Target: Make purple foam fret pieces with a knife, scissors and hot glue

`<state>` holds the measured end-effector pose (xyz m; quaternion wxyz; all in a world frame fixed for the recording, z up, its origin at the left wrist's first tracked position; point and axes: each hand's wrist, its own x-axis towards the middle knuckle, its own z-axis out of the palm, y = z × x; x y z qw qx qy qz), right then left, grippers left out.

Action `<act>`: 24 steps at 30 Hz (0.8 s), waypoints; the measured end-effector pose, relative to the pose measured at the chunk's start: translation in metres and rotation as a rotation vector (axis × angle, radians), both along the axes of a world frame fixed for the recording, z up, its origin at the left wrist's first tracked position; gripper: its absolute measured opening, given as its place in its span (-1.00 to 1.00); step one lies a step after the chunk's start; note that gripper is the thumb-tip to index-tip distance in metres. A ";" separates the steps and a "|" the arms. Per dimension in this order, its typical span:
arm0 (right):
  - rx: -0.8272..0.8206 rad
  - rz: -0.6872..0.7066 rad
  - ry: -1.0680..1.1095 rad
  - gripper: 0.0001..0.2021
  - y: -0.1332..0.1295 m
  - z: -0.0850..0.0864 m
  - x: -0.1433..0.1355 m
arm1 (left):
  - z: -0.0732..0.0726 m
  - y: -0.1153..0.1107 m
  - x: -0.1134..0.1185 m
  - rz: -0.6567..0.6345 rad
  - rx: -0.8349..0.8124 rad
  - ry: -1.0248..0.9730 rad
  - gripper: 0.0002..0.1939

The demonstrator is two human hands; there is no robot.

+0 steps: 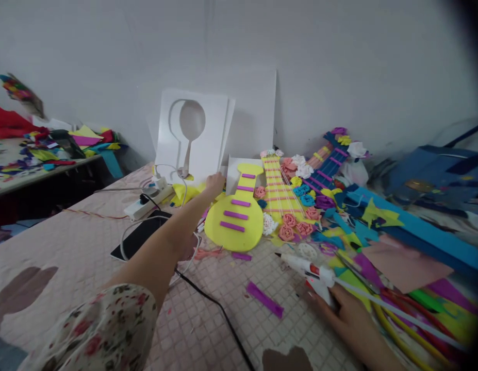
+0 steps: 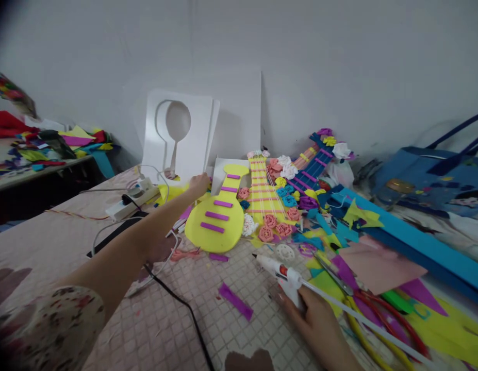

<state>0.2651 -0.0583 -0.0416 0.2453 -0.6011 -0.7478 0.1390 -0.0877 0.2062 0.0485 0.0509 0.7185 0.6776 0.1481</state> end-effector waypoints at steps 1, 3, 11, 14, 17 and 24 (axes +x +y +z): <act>-0.003 0.002 -0.001 -0.66 0.000 0.000 0.000 | 0.003 0.001 -0.003 0.026 0.007 -0.039 -0.66; 0.006 0.003 -0.002 -0.67 0.000 0.001 0.000 | 0.015 0.000 -0.011 0.078 0.025 -0.137 -0.71; 0.047 -0.025 0.024 -0.66 0.002 0.007 -0.010 | 0.062 -0.053 -0.012 -0.121 -0.059 -0.602 -0.81; 0.074 -0.046 0.054 -0.67 0.000 0.012 -0.016 | 0.061 -0.088 0.020 -0.265 -0.106 -0.822 -0.85; 0.123 -0.065 0.088 -0.66 -0.003 0.016 -0.019 | 0.055 -0.133 0.058 -0.435 -0.115 -0.944 -0.81; 0.156 -0.086 0.094 -0.68 -0.008 0.022 -0.022 | 0.040 -0.208 0.118 -0.796 0.360 -0.553 -0.84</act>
